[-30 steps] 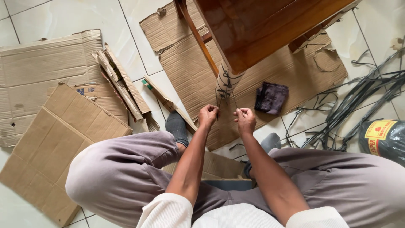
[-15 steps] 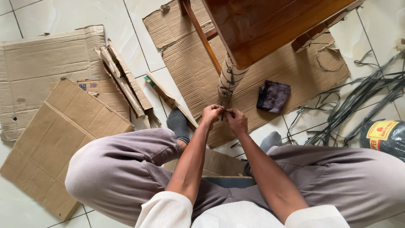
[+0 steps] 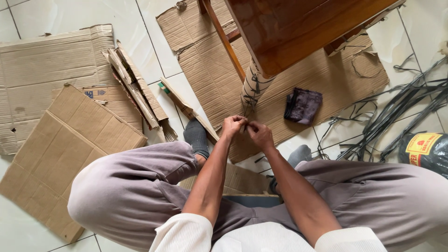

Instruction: The person wraps the legs of a wooden chair with cardboard and plastic strips for protection.

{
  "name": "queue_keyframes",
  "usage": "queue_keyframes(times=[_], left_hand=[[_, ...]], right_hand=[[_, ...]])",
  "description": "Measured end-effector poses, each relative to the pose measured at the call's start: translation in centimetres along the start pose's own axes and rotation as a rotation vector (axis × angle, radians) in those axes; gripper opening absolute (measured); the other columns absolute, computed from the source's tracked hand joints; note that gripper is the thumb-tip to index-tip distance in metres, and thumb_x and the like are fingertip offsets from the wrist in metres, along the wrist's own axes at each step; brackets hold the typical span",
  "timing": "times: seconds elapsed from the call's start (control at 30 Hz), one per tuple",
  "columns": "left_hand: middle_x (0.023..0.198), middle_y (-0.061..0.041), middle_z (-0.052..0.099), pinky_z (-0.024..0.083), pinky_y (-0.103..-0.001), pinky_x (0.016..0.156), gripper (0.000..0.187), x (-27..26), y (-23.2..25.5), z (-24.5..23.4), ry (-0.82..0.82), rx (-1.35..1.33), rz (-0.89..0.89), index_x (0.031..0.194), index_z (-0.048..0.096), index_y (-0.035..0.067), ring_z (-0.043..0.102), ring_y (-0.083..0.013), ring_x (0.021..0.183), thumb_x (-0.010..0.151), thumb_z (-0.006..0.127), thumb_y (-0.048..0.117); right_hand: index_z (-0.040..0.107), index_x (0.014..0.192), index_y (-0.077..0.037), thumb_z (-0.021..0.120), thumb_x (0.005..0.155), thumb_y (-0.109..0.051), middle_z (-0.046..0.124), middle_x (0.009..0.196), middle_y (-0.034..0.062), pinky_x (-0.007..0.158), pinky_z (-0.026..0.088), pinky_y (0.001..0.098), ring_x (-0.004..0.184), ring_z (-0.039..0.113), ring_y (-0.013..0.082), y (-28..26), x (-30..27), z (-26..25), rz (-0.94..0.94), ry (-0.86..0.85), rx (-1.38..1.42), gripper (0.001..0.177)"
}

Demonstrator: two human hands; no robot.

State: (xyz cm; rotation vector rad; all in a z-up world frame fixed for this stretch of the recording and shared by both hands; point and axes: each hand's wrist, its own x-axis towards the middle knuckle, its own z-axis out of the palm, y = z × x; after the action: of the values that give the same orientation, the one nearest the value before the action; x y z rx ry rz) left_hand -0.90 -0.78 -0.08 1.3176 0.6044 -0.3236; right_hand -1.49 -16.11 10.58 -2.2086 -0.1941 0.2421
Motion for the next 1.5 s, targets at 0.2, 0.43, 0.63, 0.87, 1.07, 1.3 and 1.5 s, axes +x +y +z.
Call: queue_keyframes(times=[0.2, 0.43, 0.63, 0.87, 1.07, 1.3, 1.5], left_hand=[[0.089, -0.006, 0.081, 0.055, -0.025, 0.073, 0.024, -1.8, 1.9, 0.2, 0.095, 0.123, 0.0, 0.097, 0.082, 0.005, 0.072, -0.0088, 0.077, 0.08, 0.082, 0.022], [0.087, -0.006, 0.081, 0.055, -0.027, 0.07, 0.026, -2.2, 2.3, 0.8, 0.132, 0.135, -0.022, 0.095, 0.083, 0.005, 0.07, -0.0098, 0.073, 0.081, 0.084, 0.026], [0.087, -0.004, 0.081, 0.054, -0.025, 0.07, 0.023, -2.7, 2.7, 0.0, 0.085, 0.231, -0.015, 0.097, 0.083, 0.005, 0.069, -0.0083, 0.073, 0.081, 0.084, 0.022], [0.087, -0.006, 0.079, 0.055, -0.026, 0.068, 0.02, -2.5, 2.8, -1.2, -0.082, -0.026, 0.013, 0.099, 0.082, 0.001, 0.067, -0.0106, 0.071, 0.08, 0.076, 0.004], [0.079, -0.007, 0.075, 0.056, -0.028, 0.063, 0.015, -2.4, 3.5, -1.3, -0.098, -0.095, 0.037, 0.095, 0.075, 0.0, 0.068, -0.0131, 0.066, 0.081, 0.076, 0.004], [0.076, -0.007, 0.074, 0.052, -0.027, 0.062, 0.017, -3.7, 7.1, -1.0, -0.023, 0.072, 0.052, 0.088, 0.075, -0.002, 0.066, -0.012, 0.066, 0.09, 0.073, 0.015], [0.086, -0.005, 0.075, 0.048, -0.026, 0.062, 0.031, -2.0, 5.2, 0.4, 0.039, -0.227, -0.044, 0.102, 0.073, 0.005, 0.064, -0.0119, 0.07, 0.101, 0.062, 0.035]], right_hand=[[0.077, 0.099, -0.009, 0.074, 0.094, -0.024, 0.074, 0.091, 0.0109, 0.075, 0.056, 0.0384, 0.08, 0.072, 0.0277, -1.2, 0.6, -1.1, 0.061, 0.173, -0.074, 0.016], [0.079, 0.105, -0.011, 0.076, 0.093, -0.025, 0.067, 0.089, 0.014, 0.072, 0.055, 0.0399, 0.079, 0.069, 0.0284, -3.4, 2.5, -0.4, -0.076, 0.17, -0.074, 0.019], [0.079, 0.094, -0.009, 0.078, 0.087, -0.026, 0.069, 0.089, 0.0154, 0.075, 0.055, 0.0439, 0.082, 0.069, 0.0328, -1.9, 3.0, 0.6, 0.04, 0.158, -0.088, 0.018], [0.072, 0.103, -0.008, 0.07, 0.095, -0.018, 0.07, 0.095, 0.0151, 0.078, 0.054, 0.0471, 0.09, 0.068, 0.0374, -3.8, 2.4, -0.4, -0.062, 0.175, -0.129, 0.013], [0.073, 0.116, -0.011, 0.065, 0.092, -0.009, 0.069, 0.106, 0.0167, 0.081, 0.055, 0.0473, 0.097, 0.067, 0.0382, -5.7, 2.1, -1.7, -0.14, 0.11, -0.208, 0.025], [0.075, 0.111, -0.014, 0.066, 0.089, -0.008, 0.071, 0.109, 0.0143, 0.083, 0.056, 0.0462, 0.099, 0.068, 0.0367, -4.8, 2.8, -1.8, -0.159, 0.066, -0.254, 0.025], [0.074, 0.104, -0.01, 0.067, 0.092, -0.012, 0.069, 0.101, 0.0153, 0.08, 0.054, 0.0486, 0.095, 0.067, 0.0377, -5.0, 3.1, -1.3, -0.148, 0.071, -0.308, 0.014]])
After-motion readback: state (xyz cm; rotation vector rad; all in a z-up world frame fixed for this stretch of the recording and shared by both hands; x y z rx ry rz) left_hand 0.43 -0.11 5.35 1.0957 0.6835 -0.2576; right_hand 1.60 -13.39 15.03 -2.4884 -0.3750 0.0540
